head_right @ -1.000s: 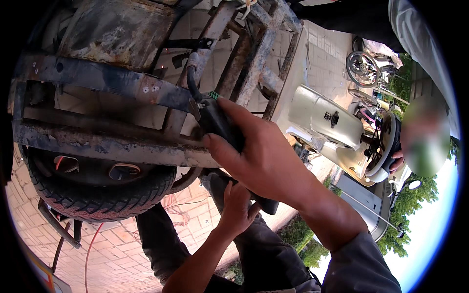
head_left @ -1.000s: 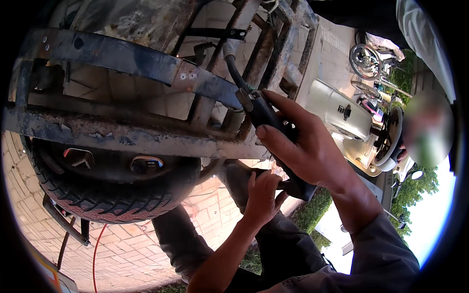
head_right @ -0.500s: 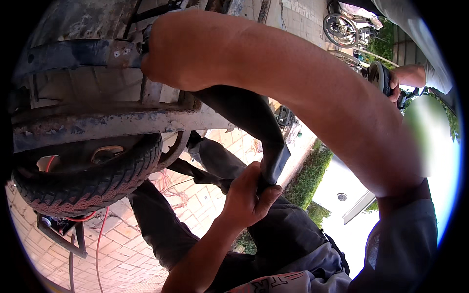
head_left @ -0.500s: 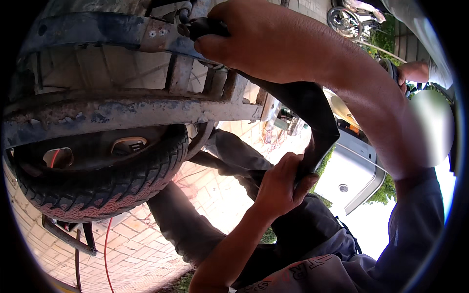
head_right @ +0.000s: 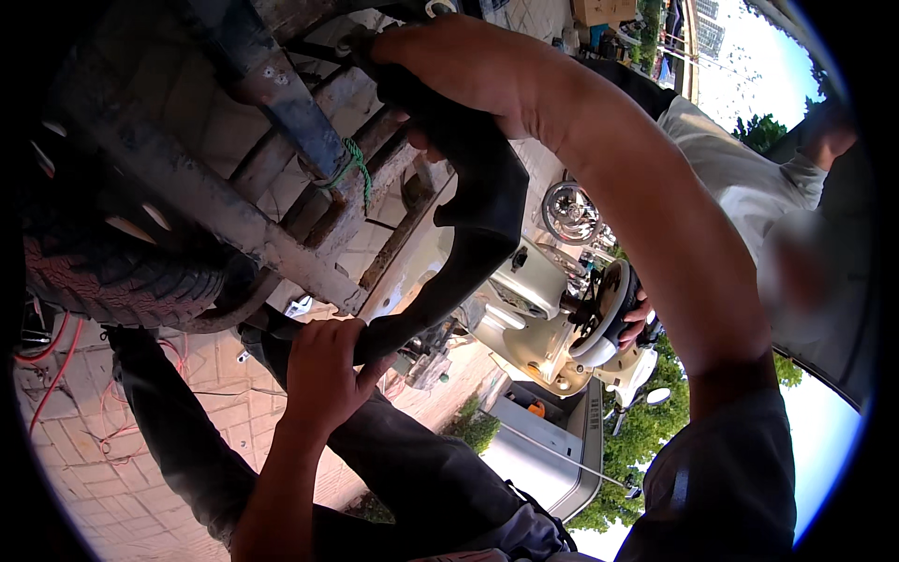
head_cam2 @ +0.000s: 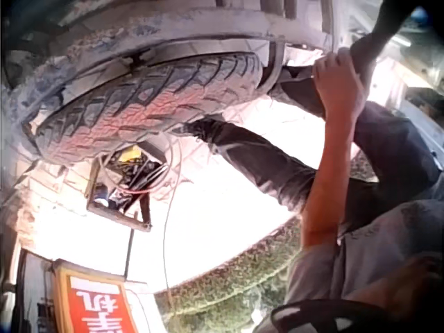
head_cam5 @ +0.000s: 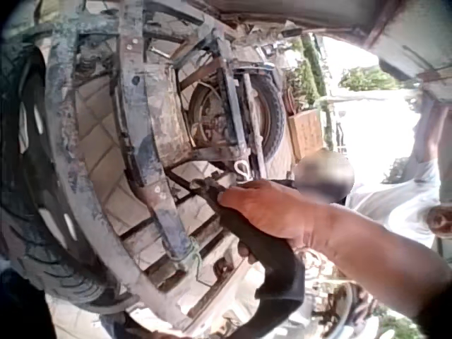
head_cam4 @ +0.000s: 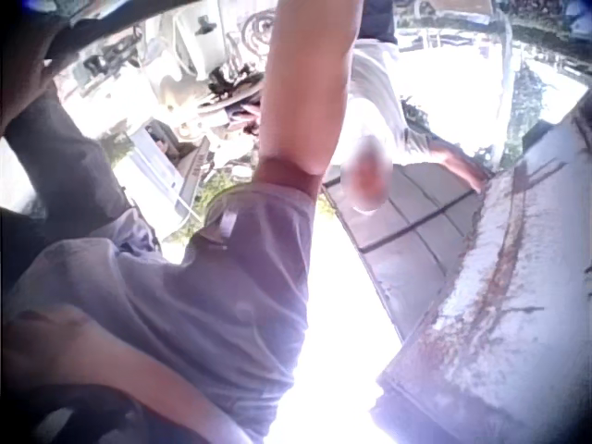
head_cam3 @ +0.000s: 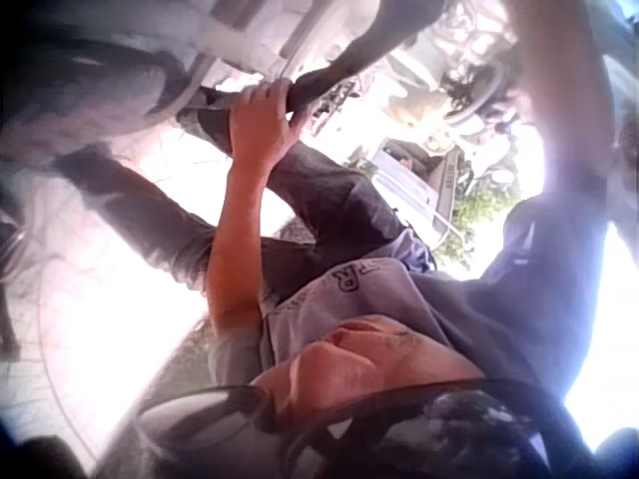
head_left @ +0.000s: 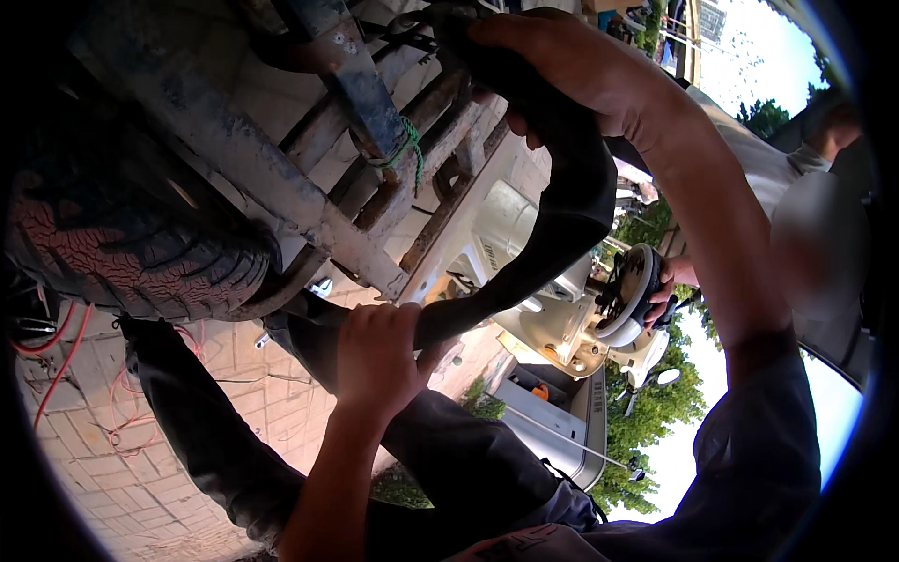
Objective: The person welds a metal frame using a handheld welding torch, producing bright sparks. They repeatedly reposition the frame and adjust their grip to access different joints while working outdoors on a paved surface.
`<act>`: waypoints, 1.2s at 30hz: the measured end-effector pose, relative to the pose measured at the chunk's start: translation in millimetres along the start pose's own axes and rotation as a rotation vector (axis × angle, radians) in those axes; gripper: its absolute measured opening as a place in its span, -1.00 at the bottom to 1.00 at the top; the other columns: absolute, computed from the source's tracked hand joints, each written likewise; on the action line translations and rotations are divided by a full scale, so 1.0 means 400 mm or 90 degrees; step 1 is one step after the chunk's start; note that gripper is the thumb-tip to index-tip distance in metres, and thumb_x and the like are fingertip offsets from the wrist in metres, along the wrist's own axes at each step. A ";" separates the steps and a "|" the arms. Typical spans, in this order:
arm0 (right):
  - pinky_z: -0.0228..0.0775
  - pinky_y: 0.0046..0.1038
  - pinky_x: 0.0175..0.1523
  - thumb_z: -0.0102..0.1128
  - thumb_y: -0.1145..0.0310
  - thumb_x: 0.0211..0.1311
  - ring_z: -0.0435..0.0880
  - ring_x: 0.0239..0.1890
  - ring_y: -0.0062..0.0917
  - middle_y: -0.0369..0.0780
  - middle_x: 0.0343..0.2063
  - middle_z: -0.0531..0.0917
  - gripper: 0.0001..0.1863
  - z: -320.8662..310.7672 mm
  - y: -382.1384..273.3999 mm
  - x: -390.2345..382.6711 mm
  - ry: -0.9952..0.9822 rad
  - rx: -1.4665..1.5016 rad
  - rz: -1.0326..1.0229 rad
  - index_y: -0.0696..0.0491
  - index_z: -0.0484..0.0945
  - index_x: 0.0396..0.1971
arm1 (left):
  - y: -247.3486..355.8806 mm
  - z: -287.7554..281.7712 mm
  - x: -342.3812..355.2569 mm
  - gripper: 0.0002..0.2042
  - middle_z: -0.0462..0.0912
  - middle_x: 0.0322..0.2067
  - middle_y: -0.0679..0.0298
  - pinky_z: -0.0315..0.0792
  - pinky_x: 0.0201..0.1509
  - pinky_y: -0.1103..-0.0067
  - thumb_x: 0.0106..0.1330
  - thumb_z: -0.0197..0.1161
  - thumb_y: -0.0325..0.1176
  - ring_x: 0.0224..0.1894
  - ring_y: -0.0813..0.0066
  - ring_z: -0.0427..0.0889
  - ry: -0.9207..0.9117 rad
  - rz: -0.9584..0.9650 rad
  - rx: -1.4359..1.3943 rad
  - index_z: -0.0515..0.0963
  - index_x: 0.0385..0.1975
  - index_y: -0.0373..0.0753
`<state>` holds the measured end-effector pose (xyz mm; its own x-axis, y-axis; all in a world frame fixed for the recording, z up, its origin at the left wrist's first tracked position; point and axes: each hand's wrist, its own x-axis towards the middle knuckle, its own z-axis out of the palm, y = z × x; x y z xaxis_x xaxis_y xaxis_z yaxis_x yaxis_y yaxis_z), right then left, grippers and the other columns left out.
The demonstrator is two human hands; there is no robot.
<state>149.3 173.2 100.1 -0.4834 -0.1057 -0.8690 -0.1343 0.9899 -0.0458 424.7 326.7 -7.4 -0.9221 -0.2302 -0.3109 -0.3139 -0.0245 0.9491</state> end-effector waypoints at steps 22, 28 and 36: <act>0.42 -0.13 0.01 -0.15 0.05 0.38 0.64 -0.11 -0.10 0.09 -0.15 0.66 -0.51 0.052 -0.153 0.011 -0.032 -0.906 -0.160 0.16 0.60 -0.11 | 0.022 0.003 -0.018 -0.44 0.58 -0.29 0.03 0.44 -0.07 0.21 0.10 0.38 -0.22 -0.23 -0.02 0.58 0.218 0.075 -0.188 0.38 0.07 -0.32; 0.42 -0.12 0.01 -0.13 0.02 0.36 0.64 -0.12 -0.06 0.12 -0.13 0.65 -0.47 0.052 -0.146 0.028 -0.046 -0.847 -0.136 0.21 0.62 -0.16 | -0.096 0.019 -0.055 -0.44 0.50 -0.10 -0.03 0.28 0.14 0.15 0.15 0.35 -0.09 -0.04 -0.08 0.50 0.241 0.014 -0.028 0.40 0.06 -0.32; 0.42 -0.20 -0.11 -0.01 0.02 0.33 0.64 -0.26 -0.20 0.03 -0.28 0.69 -0.49 0.041 -0.131 0.014 -0.033 -0.779 -0.165 0.23 0.63 -0.24 | -0.040 -0.043 -0.119 -0.52 0.54 -0.66 0.21 0.38 -0.38 0.33 0.00 0.42 0.17 -0.58 0.15 0.56 0.132 -0.009 0.012 0.47 -0.58 -0.15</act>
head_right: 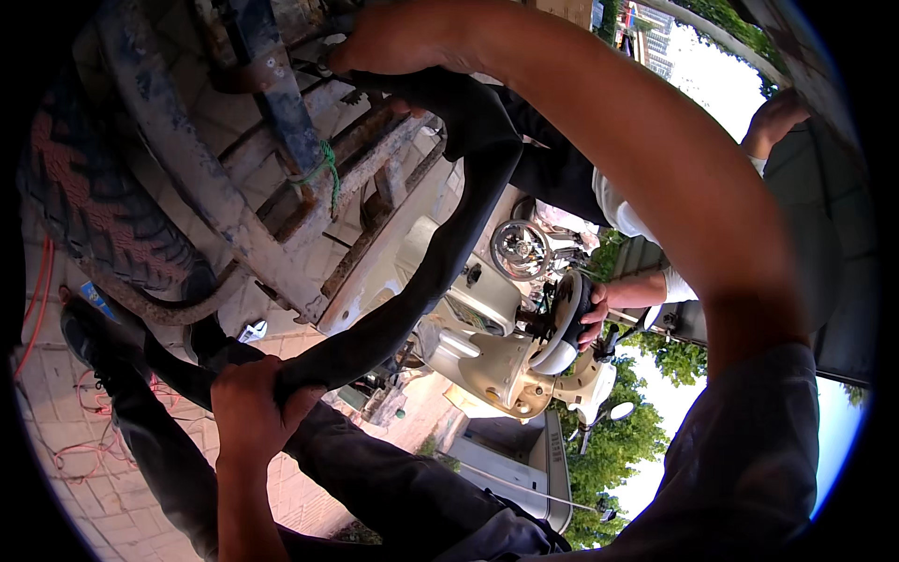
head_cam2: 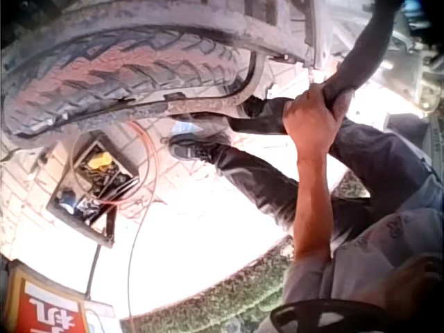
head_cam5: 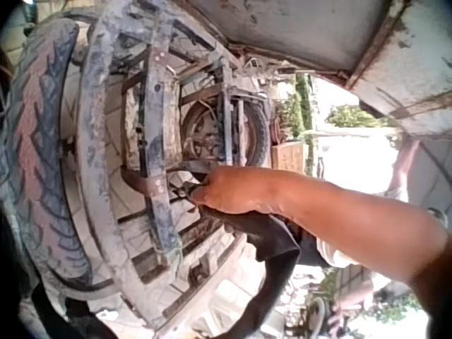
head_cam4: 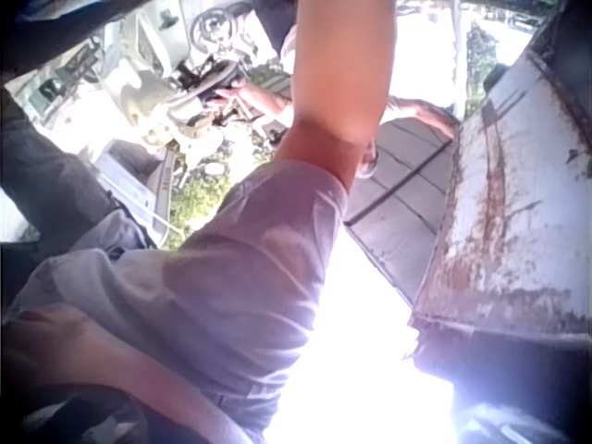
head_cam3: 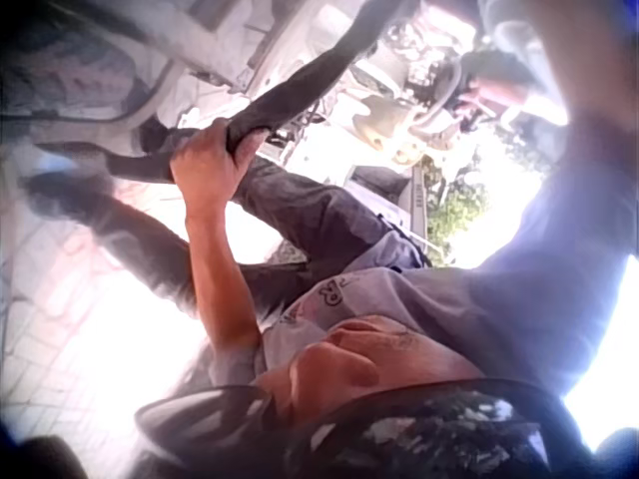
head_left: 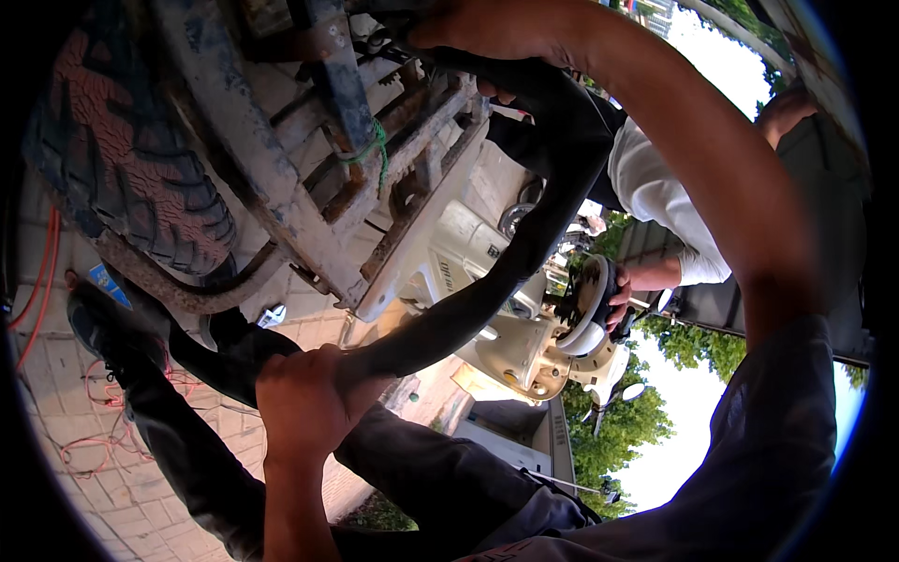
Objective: The person welds a metal frame using a handheld welding torch, producing bright sparks. They repeatedly reposition the frame and adjust their grip to access different joints while working outdoors on a paved surface.
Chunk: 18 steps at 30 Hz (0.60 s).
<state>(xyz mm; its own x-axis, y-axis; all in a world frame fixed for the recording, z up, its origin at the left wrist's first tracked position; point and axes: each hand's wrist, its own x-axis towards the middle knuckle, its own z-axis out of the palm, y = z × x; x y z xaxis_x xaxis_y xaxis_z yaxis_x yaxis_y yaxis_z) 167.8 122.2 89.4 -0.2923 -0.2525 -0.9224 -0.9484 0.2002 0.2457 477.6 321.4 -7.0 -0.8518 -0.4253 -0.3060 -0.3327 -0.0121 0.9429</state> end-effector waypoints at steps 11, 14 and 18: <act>0.42 -0.23 -0.15 0.05 0.03 0.29 0.62 -0.29 -0.30 -0.03 -0.32 0.69 -0.51 0.005 -0.002 0.011 0.001 0.020 0.041 0.23 0.64 -0.24 | -0.001 0.029 0.007 -0.54 0.57 -0.68 0.23 0.42 -0.42 0.36 -0.07 0.47 0.16 -0.61 0.21 0.60 0.038 0.028 -0.058 0.56 -0.56 -0.14; 0.43 -0.24 -0.17 0.07 0.06 0.28 0.61 -0.31 -0.32 -0.05 -0.33 0.68 -0.53 -0.004 -0.009 0.008 -0.028 0.063 0.047 0.23 0.63 -0.24 | 0.003 0.026 0.012 -0.54 0.57 -0.69 0.24 0.42 -0.44 0.37 -0.08 0.47 0.16 -0.62 0.21 0.59 0.049 0.034 -0.051 0.55 -0.58 -0.13; 0.51 -0.30 -0.42 0.07 0.12 0.35 0.60 -0.54 -0.39 -0.09 -0.43 0.64 -0.59 0.026 -0.007 0.009 -0.006 0.168 0.059 0.22 0.58 -0.17 | 0.006 0.031 0.015 -0.54 0.55 -0.72 0.25 0.43 -0.46 0.38 -0.09 0.48 0.16 -0.65 0.23 0.59 0.061 0.043 -0.071 0.54 -0.60 -0.12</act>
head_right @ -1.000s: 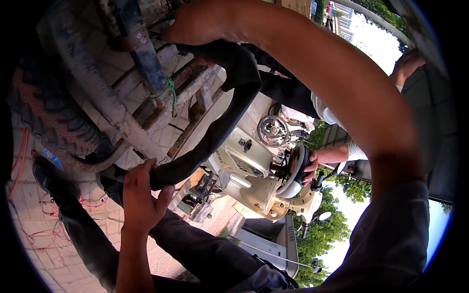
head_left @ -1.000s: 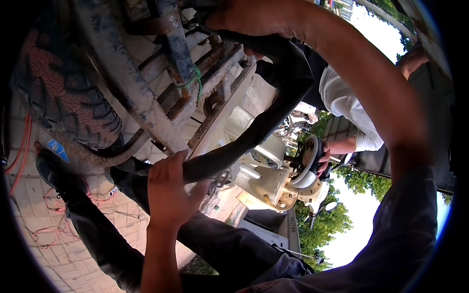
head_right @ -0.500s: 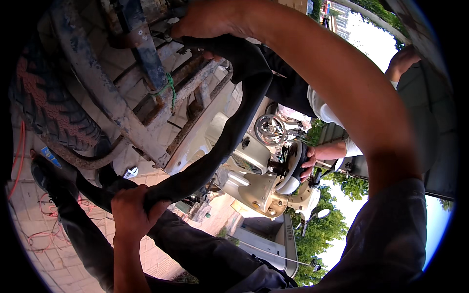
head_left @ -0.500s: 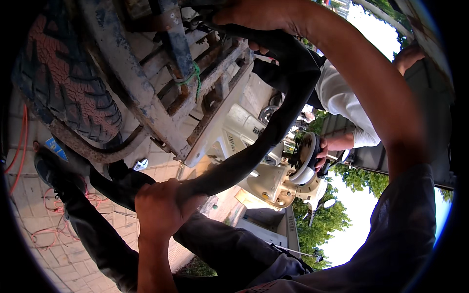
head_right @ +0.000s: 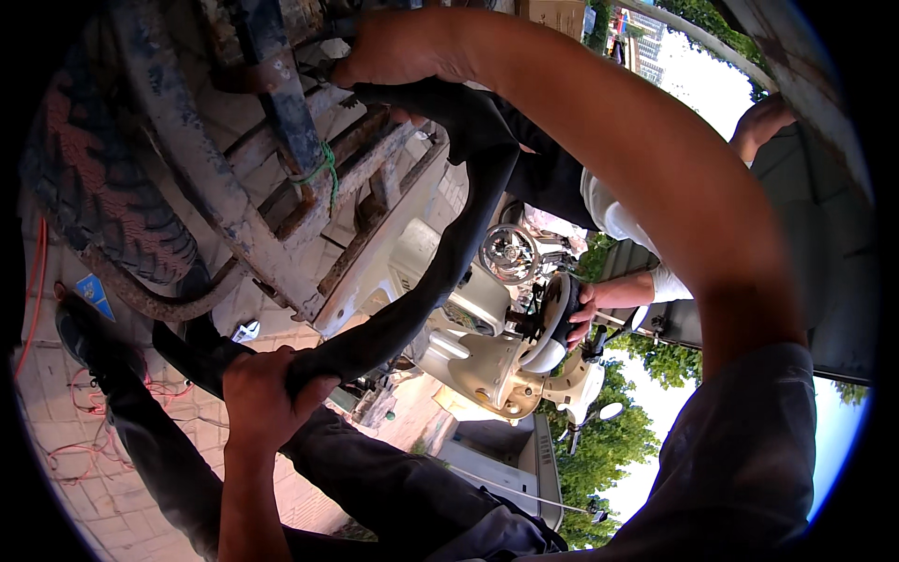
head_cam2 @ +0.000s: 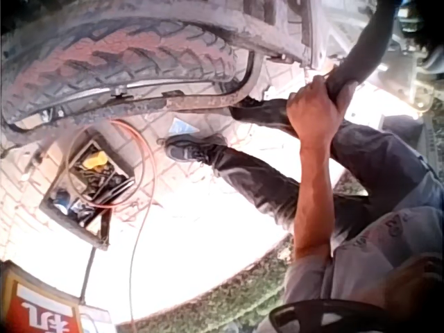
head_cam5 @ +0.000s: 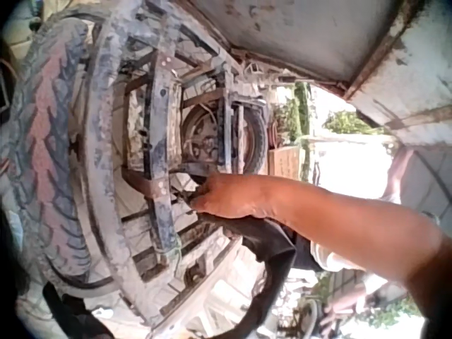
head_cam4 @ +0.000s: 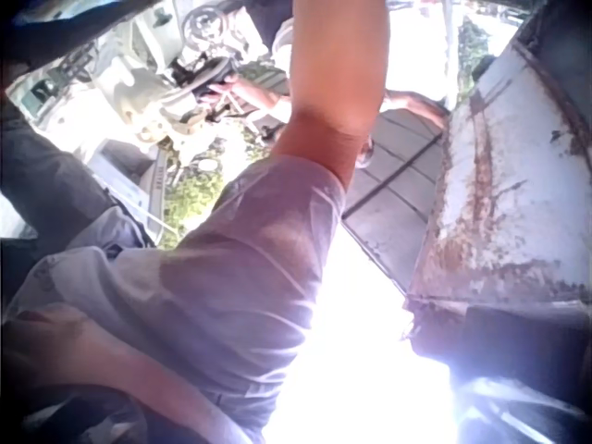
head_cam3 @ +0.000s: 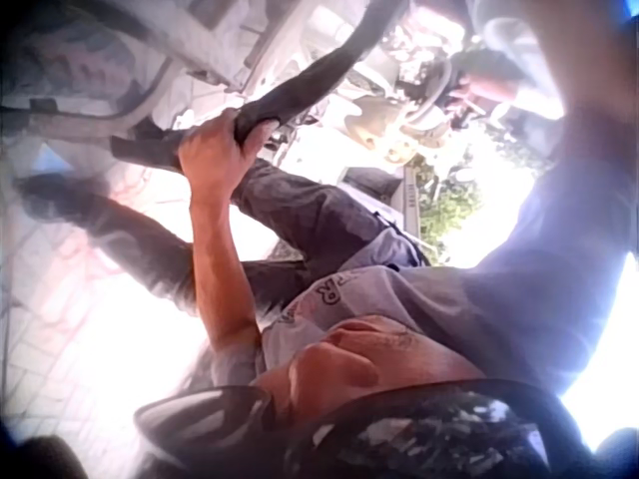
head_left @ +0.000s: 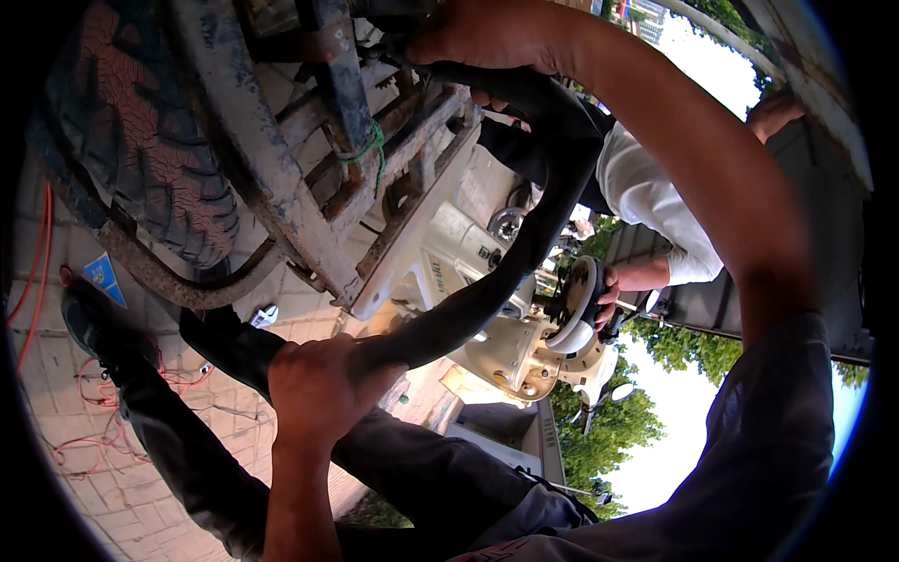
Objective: The person welds a metal frame using a handheld welding torch, producing bright sparks. They repeatedly reposition the frame and adjust their grip to access different joints while working outdoors on a paved surface.
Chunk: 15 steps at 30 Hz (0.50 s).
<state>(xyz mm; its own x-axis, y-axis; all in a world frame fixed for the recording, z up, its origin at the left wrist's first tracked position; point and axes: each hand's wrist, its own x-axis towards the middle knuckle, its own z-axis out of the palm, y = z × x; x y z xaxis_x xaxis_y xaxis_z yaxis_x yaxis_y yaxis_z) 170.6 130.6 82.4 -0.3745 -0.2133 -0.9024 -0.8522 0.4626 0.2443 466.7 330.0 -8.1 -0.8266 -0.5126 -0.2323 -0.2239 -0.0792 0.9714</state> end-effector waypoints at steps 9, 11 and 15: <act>0.57 -0.35 -0.53 0.12 0.13 0.33 0.61 -0.62 -0.41 -0.10 -0.46 0.62 -0.58 0.010 -0.015 -0.008 0.022 0.057 0.060 0.27 0.55 -0.19 | 0.006 0.011 0.007 -0.55 0.52 -0.74 0.26 0.43 -0.48 0.42 -0.12 0.50 0.15 -0.66 0.24 0.58 0.005 0.002 0.014 0.50 -0.65 -0.10; 0.53 -0.32 -0.44 0.12 0.13 0.32 0.61 -0.53 -0.40 -0.11 -0.42 0.63 -0.60 0.006 -0.011 -0.002 0.013 0.038 0.059 0.24 0.59 -0.21 | 0.007 0.011 0.007 -0.55 0.51 -0.74 0.26 0.43 -0.48 0.42 -0.12 0.50 0.14 -0.66 0.24 0.58 0.006 0.006 0.016 0.50 -0.65 -0.10; 0.46 -0.25 -0.29 0.09 0.17 0.32 0.59 -0.40 -0.38 -0.14 -0.37 0.65 -0.65 -0.015 -0.018 0.016 -0.067 0.080 0.073 0.17 0.64 -0.20 | 0.007 0.009 0.009 -0.55 0.51 -0.74 0.26 0.43 -0.48 0.41 -0.12 0.50 0.14 -0.66 0.24 0.58 0.007 0.000 0.011 0.50 -0.64 -0.11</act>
<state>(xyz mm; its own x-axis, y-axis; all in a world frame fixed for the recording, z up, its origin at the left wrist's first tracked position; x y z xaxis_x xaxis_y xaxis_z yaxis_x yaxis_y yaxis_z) 172.0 120.7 77.0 -0.4204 -0.0656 -0.9050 -0.7517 0.5838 0.3069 461.2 331.0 -6.5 -0.8213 -0.5214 -0.2314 -0.2329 -0.0637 0.9704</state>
